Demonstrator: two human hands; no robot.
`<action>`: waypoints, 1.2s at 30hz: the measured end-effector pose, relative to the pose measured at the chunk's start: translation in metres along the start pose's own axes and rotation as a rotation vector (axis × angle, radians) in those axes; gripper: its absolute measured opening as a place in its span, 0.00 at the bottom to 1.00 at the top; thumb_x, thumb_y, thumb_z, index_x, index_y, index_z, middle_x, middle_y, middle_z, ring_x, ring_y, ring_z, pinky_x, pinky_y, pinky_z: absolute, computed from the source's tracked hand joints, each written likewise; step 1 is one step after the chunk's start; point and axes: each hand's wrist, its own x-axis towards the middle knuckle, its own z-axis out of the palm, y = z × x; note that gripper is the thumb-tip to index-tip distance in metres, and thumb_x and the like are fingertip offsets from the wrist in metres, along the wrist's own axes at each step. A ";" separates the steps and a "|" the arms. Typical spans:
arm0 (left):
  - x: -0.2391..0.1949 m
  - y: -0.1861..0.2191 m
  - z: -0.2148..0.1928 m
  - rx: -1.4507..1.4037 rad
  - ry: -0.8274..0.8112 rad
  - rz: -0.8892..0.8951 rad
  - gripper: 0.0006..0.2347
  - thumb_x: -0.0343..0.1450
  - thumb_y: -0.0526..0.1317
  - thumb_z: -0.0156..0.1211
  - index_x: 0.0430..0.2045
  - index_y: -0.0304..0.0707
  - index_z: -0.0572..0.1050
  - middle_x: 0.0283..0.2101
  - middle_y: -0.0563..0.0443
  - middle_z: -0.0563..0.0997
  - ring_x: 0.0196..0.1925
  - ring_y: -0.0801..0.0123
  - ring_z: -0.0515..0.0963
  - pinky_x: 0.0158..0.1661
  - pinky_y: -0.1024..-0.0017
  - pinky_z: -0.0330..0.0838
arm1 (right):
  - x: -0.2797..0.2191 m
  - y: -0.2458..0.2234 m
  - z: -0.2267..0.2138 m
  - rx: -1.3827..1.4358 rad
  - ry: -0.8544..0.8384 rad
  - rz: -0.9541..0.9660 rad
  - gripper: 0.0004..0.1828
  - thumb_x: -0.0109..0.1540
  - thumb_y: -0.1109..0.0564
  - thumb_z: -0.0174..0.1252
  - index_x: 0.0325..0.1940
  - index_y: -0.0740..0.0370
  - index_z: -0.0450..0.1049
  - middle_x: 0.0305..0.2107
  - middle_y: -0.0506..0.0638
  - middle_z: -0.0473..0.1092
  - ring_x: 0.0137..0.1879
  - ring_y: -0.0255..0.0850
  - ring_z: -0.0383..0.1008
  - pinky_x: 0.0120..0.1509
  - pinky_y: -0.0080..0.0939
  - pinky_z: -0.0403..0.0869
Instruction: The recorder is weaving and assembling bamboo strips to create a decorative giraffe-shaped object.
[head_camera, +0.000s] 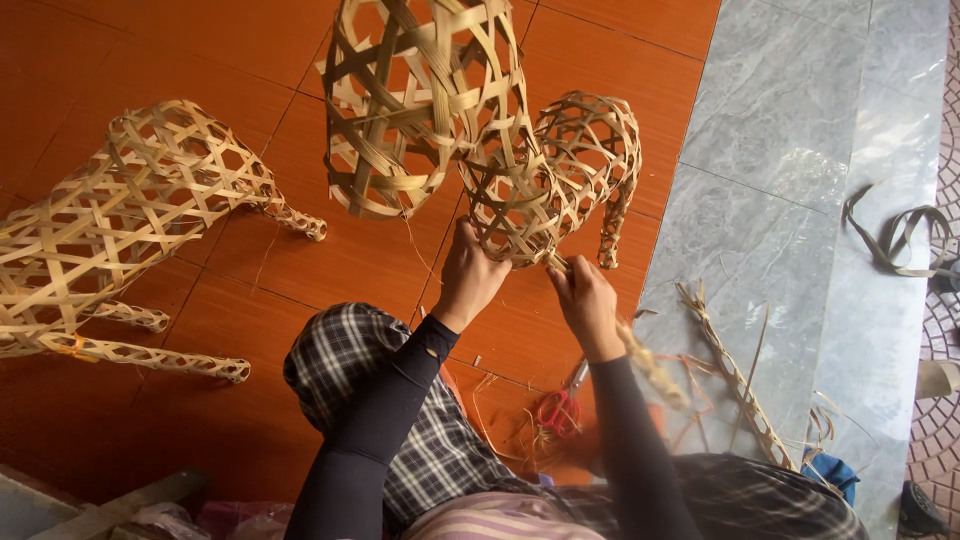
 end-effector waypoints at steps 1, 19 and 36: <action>0.001 0.000 0.000 -0.009 0.002 -0.014 0.23 0.66 0.41 0.70 0.46 0.28 0.63 0.45 0.37 0.74 0.44 0.53 0.80 0.43 0.60 0.78 | 0.002 -0.011 -0.008 -0.065 0.026 -0.056 0.16 0.67 0.46 0.60 0.45 0.63 0.74 0.30 0.56 0.75 0.33 0.51 0.76 0.36 0.47 0.72; 0.007 -0.006 -0.004 -0.070 -0.022 -0.062 0.23 0.65 0.35 0.66 0.47 0.25 0.58 0.42 0.33 0.72 0.40 0.50 0.79 0.40 0.57 0.79 | 0.004 -0.029 -0.013 0.258 -0.157 0.088 0.17 0.71 0.48 0.52 0.45 0.68 0.67 0.32 0.62 0.69 0.37 0.54 0.69 0.44 0.47 0.70; 0.009 0.011 -0.009 -0.095 -0.018 -0.012 0.25 0.65 0.35 0.69 0.49 0.27 0.58 0.48 0.31 0.72 0.48 0.45 0.78 0.47 0.54 0.76 | 0.011 -0.039 -0.007 0.053 0.021 -0.045 0.15 0.71 0.48 0.56 0.44 0.64 0.70 0.33 0.59 0.75 0.37 0.56 0.75 0.37 0.50 0.71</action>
